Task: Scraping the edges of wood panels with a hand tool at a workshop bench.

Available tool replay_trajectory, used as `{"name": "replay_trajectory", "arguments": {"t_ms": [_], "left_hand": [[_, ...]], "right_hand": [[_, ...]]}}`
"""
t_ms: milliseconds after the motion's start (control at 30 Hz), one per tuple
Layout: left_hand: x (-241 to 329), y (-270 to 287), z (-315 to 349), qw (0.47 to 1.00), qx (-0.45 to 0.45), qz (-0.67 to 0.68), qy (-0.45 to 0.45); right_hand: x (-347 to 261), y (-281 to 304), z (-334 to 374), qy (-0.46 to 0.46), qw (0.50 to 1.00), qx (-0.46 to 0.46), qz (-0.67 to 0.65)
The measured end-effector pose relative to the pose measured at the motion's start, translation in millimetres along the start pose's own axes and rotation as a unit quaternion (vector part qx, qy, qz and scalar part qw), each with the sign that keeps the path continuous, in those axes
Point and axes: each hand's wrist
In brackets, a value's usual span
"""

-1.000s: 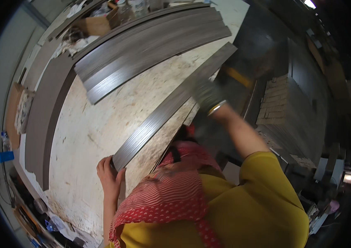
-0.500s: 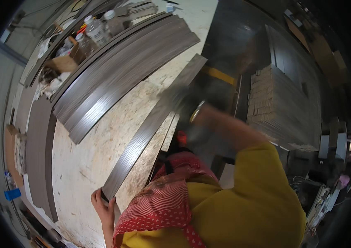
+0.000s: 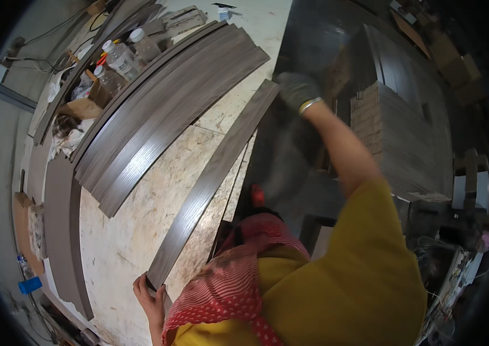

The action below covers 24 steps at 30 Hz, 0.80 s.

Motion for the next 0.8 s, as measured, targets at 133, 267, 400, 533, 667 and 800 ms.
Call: {"name": "replay_trajectory", "arguments": {"t_ms": [133,267,400,533,667,800], "left_hand": [[-2,20,4,0.986,-0.024,0.156,0.054],[-29,37,-14,0.945,-0.137,0.245,0.165],[-25,29,-35,0.858,-0.166,0.437,0.213],[-20,19,-30,0.766,-0.148,0.577,0.244],[-21,16,-21,0.721,-0.122,0.651,0.204],[-9,14,-11,0.657,-0.067,0.720,0.214]], "right_hand": [[-15,38,7,0.085,0.995,0.006,0.044],[-80,75,41,-0.018,0.982,-0.036,-0.182],[-200,85,74,0.105,0.950,-0.094,-0.280],[-314,79,125,0.405,0.893,0.015,-0.193],[-398,104,175,0.446,0.861,-0.096,-0.227],[-414,90,186,0.381,0.892,-0.106,-0.221]]}}
Point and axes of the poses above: each hand's wrist, its own z-axis away from the middle knuckle, its own y-axis out of the back of the hand, x = y × z, and after that the axes turned 5 degrees about -y, right-handed
